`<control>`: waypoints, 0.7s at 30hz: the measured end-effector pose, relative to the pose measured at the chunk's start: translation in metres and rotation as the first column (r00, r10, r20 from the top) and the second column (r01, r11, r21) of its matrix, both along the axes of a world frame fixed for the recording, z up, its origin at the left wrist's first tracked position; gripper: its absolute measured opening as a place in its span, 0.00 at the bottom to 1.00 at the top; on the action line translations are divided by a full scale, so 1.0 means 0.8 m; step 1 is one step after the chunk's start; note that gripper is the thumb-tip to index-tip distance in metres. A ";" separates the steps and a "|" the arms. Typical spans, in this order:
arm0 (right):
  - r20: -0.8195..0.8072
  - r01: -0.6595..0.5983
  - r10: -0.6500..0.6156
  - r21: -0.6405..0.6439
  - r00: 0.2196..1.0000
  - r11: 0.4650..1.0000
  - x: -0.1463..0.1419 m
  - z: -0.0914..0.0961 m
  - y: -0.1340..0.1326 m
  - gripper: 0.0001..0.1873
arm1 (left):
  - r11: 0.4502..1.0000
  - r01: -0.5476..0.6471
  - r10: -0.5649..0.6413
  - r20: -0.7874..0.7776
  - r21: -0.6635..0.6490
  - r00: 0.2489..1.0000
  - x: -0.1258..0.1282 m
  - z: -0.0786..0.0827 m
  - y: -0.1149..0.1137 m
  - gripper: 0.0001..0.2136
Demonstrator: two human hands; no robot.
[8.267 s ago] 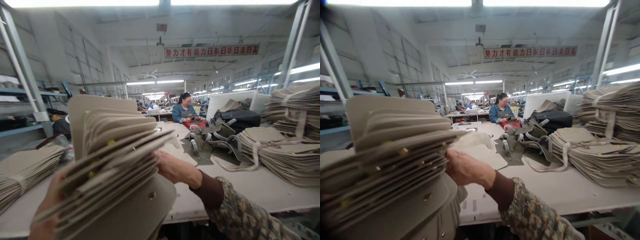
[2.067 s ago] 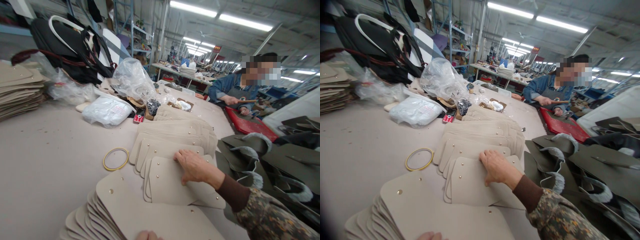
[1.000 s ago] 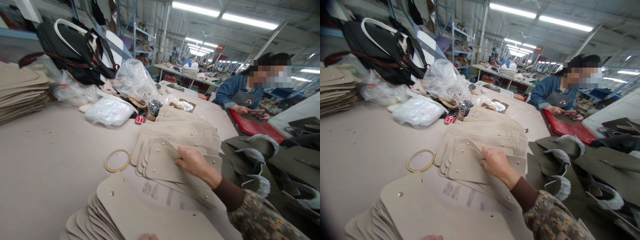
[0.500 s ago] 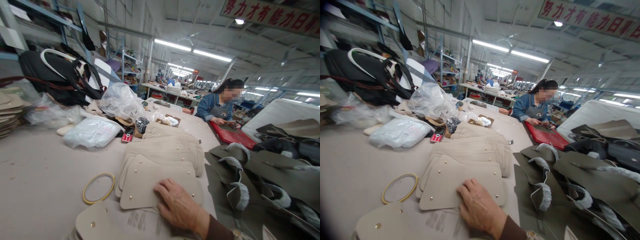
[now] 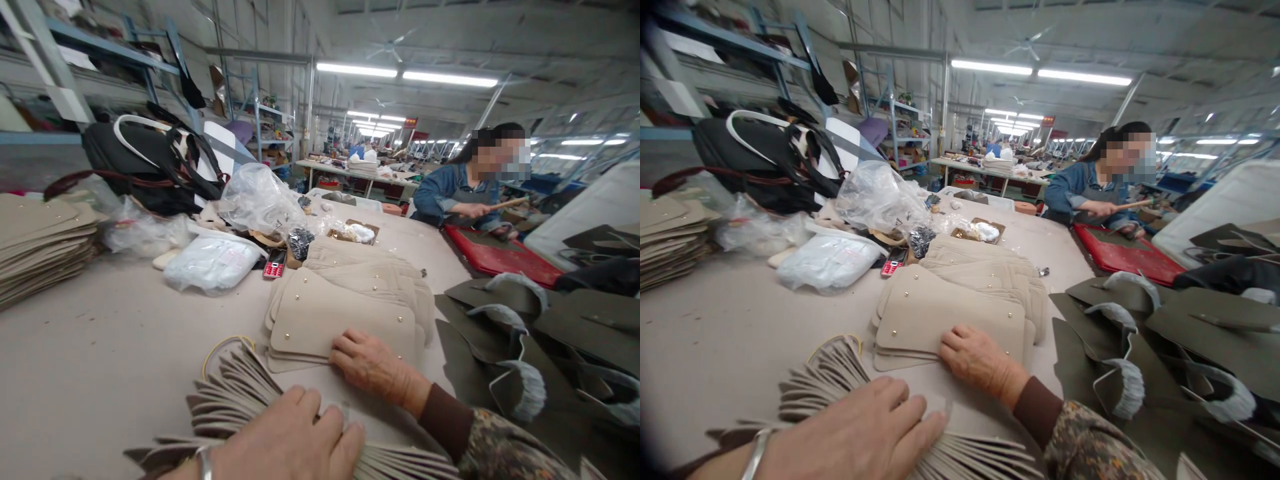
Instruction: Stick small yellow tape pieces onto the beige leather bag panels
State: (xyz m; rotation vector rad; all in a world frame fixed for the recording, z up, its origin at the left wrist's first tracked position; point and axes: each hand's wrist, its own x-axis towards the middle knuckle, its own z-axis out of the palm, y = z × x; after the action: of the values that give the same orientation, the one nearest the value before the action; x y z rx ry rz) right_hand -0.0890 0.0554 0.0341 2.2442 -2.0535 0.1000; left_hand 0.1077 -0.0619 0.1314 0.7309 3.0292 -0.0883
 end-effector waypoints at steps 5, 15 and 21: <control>0.384 -0.025 0.018 0.013 0.923 1.000 -0.035 0.022 -0.007 0.05 | 0.997 -0.055 0.034 0.316 0.057 0.948 -0.044 0.035 -0.028 0.34; 0.936 0.178 -0.349 0.352 -0.047 0.919 -0.079 0.038 0.050 0.29 | 0.985 -0.168 0.155 0.538 -0.025 0.828 -0.126 0.021 -0.054 0.52; 0.993 0.336 -0.116 0.116 -0.020 0.935 -0.049 0.024 0.121 0.33 | 0.977 -0.202 0.205 0.603 -0.074 0.771 -0.142 0.018 -0.047 0.56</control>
State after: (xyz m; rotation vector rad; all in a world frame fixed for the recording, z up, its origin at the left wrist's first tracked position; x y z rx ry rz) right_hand -0.1278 0.1522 0.0530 1.5808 -2.6036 2.4382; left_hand -0.0059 -0.0997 0.1458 0.3264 2.4516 0.1239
